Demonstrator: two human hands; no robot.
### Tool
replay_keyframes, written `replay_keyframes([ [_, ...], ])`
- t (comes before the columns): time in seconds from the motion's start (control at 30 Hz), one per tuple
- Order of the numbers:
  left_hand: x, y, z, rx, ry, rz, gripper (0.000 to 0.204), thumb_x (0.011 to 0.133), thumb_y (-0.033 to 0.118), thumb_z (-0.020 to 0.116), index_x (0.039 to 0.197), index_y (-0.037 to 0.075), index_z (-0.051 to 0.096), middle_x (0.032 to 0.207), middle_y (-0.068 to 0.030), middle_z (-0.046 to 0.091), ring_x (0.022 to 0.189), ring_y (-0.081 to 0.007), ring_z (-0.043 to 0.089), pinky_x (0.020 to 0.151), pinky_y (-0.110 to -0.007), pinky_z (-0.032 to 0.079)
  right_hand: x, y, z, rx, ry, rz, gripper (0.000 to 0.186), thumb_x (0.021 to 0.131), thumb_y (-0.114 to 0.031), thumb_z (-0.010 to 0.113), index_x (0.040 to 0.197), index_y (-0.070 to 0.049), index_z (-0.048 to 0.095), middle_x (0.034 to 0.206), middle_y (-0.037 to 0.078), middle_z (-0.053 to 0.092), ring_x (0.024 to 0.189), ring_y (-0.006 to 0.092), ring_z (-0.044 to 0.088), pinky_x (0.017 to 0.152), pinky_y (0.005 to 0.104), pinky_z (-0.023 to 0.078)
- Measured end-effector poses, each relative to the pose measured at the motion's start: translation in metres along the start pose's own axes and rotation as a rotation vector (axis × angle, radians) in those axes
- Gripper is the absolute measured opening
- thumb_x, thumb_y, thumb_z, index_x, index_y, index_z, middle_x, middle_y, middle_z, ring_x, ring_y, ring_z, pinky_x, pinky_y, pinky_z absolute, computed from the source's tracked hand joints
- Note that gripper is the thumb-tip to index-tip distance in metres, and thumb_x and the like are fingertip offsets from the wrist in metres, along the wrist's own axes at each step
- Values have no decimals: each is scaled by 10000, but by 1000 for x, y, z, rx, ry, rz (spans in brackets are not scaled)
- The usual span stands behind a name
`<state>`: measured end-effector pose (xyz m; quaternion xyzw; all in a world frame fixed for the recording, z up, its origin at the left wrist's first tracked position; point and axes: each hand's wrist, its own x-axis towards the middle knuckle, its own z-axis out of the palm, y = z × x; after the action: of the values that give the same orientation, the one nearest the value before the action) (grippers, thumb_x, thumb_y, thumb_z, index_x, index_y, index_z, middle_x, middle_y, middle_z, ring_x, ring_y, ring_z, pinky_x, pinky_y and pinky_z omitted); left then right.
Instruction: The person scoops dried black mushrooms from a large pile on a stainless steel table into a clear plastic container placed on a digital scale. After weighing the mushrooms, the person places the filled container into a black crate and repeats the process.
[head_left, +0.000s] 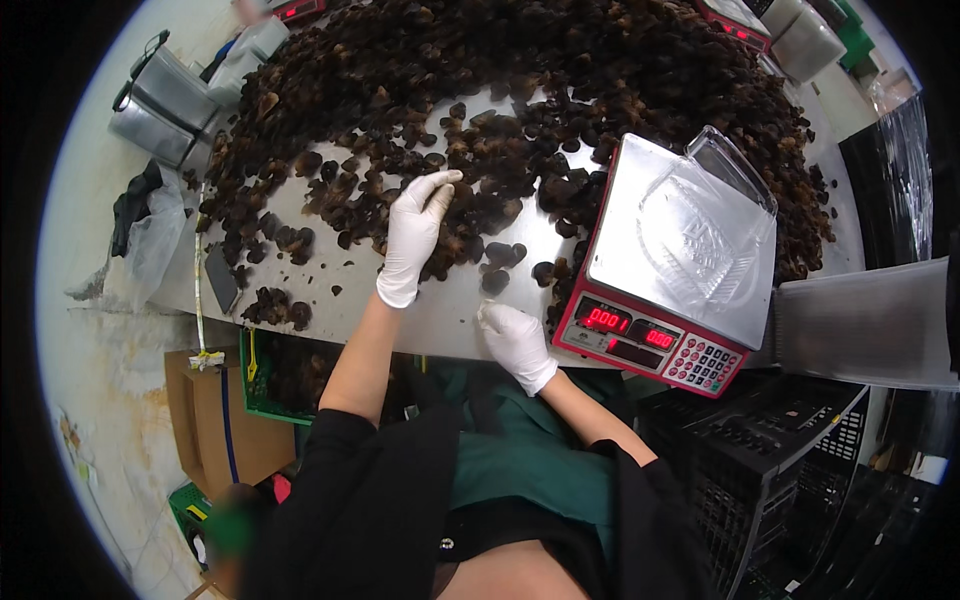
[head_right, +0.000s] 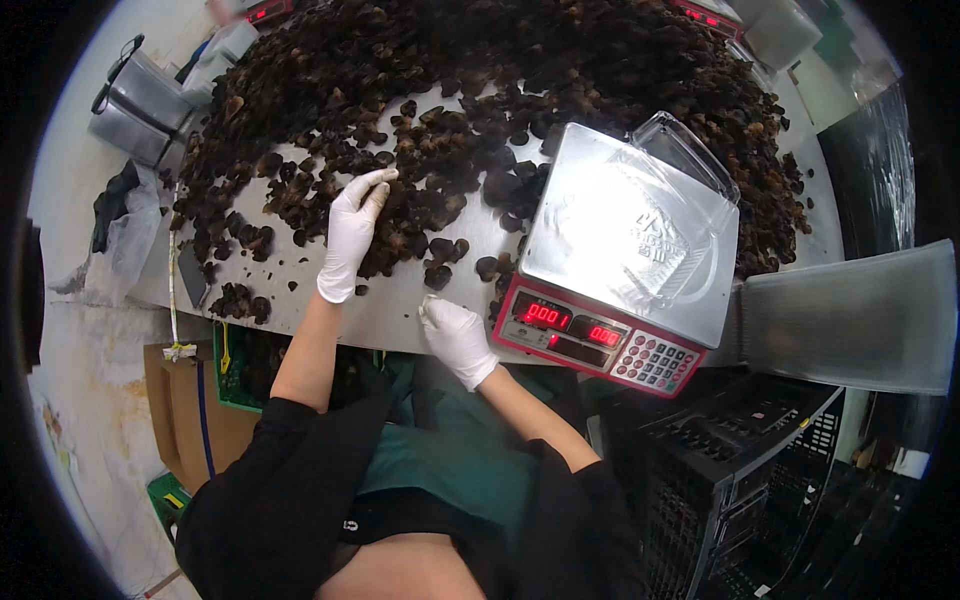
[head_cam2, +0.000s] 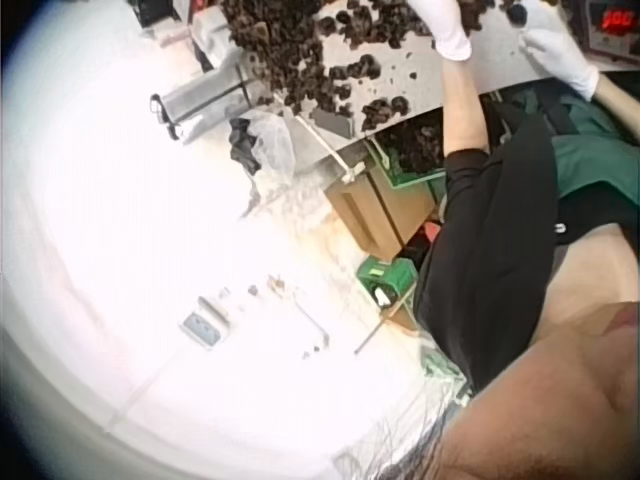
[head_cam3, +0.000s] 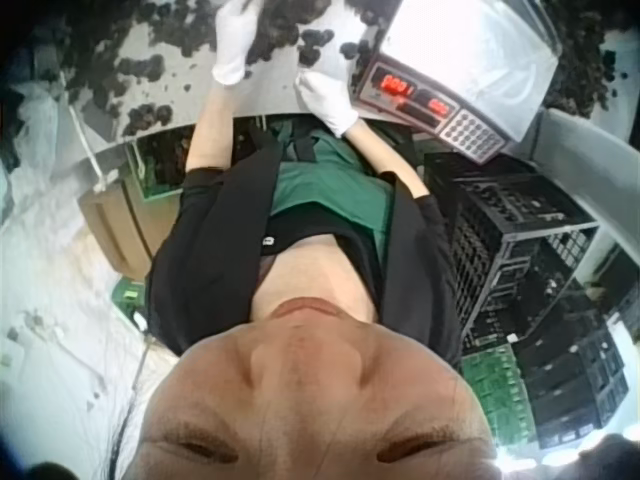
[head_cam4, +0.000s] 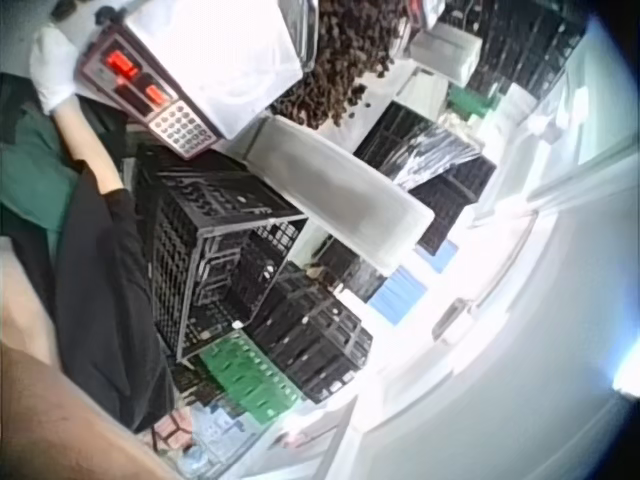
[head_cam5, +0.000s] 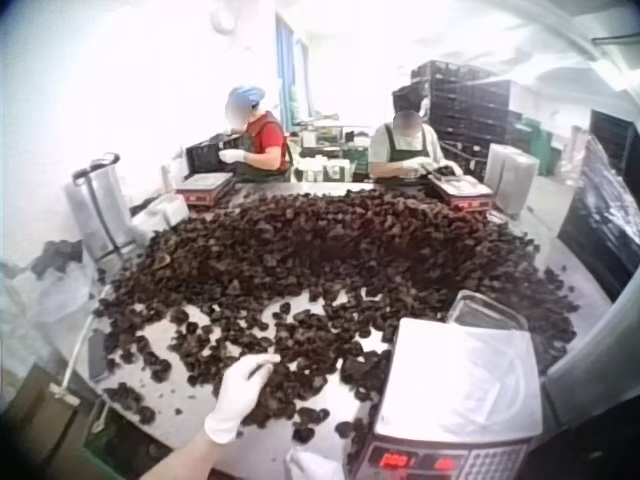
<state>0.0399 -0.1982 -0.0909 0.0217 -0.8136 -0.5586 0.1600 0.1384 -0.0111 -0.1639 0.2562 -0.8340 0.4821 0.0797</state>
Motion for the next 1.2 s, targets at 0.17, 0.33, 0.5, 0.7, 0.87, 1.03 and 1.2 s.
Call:
replay_keyframes([
  [0.17, -15, -29, 27, 818, -338, 577, 310, 931, 211, 609, 1225, 127, 661, 1368, -139, 568, 1347, -357, 441, 1146, -533, 301, -2, 3, 3, -48, -20, -37, 96, 888, -145, 624, 831, -78, 586, 750, 155, 602, 670, 353, 630, 588, 441, 515],
  [0.33, -56, 5, 26, 611, -563, 575, 402, 848, 189, 687, 1247, 183, 644, 1436, -87, 525, 1364, -345, 439, 1142, -554, 295, -3, 1, 0, -88, -27, -61, 61, 873, -129, 631, 850, -76, 610, 736, 137, 623, 621, 325, 638, 560, 423, 523],
  [0.5, -70, -12, -22, 721, -249, 460, 435, 867, 259, 684, 1284, 146, 638, 1478, -124, 491, 1399, -322, 410, 1148, -506, 286, -4, -4, -4, -70, -1, -135, 54, 858, -70, 638, 897, -72, 600, 706, 113, 590, 621, 303, 625, 536, 420, 503],
  [0.7, -86, -4, -7, 793, -344, 376, 716, 726, 517, 769, 1381, 298, 577, 1612, -168, 248, 1481, -456, 165, 1174, -617, 107, 36, -47, -101, -308, 311, -279, 233, 804, 31, 688, 1026, -37, 701, 648, 65, 537, 514, 205, 522, 454, 359, 418],
  [0.87, -74, 3, 24, 871, -408, 496, 738, 692, 563, 771, 1374, 372, 562, 1595, -184, 263, 1434, -501, 237, 1123, -707, 130, 45, -30, -217, -570, 757, 202, 227, 954, -4, 605, 1174, -2, 665, 1058, 107, 694, 915, 176, 676, 747, 277, 572],
  [1.03, -51, -13, 39, 839, -369, 547, 619, 724, 519, 764, 1289, 310, 624, 1423, -148, 491, 1151, -389, 512, 962, -504, 393, 40, -1, -275, -811, 495, 849, 493, 940, -371, 674, 1226, 26, 613, 1037, 163, 706, 922, 226, 675, 810, 346, 519],
  [1.2, -57, -29, 45, 760, -220, 605, 255, 783, 345, 737, 975, 191, 670, 934, -6, 601, 829, -232, 578, 610, -331, 508, 29, 16, -269, -105, 495, 952, 349, 980, -271, 626, 1177, 16, 644, 800, 65, 685, 555, 103, 570, 497, 246, 434],
])
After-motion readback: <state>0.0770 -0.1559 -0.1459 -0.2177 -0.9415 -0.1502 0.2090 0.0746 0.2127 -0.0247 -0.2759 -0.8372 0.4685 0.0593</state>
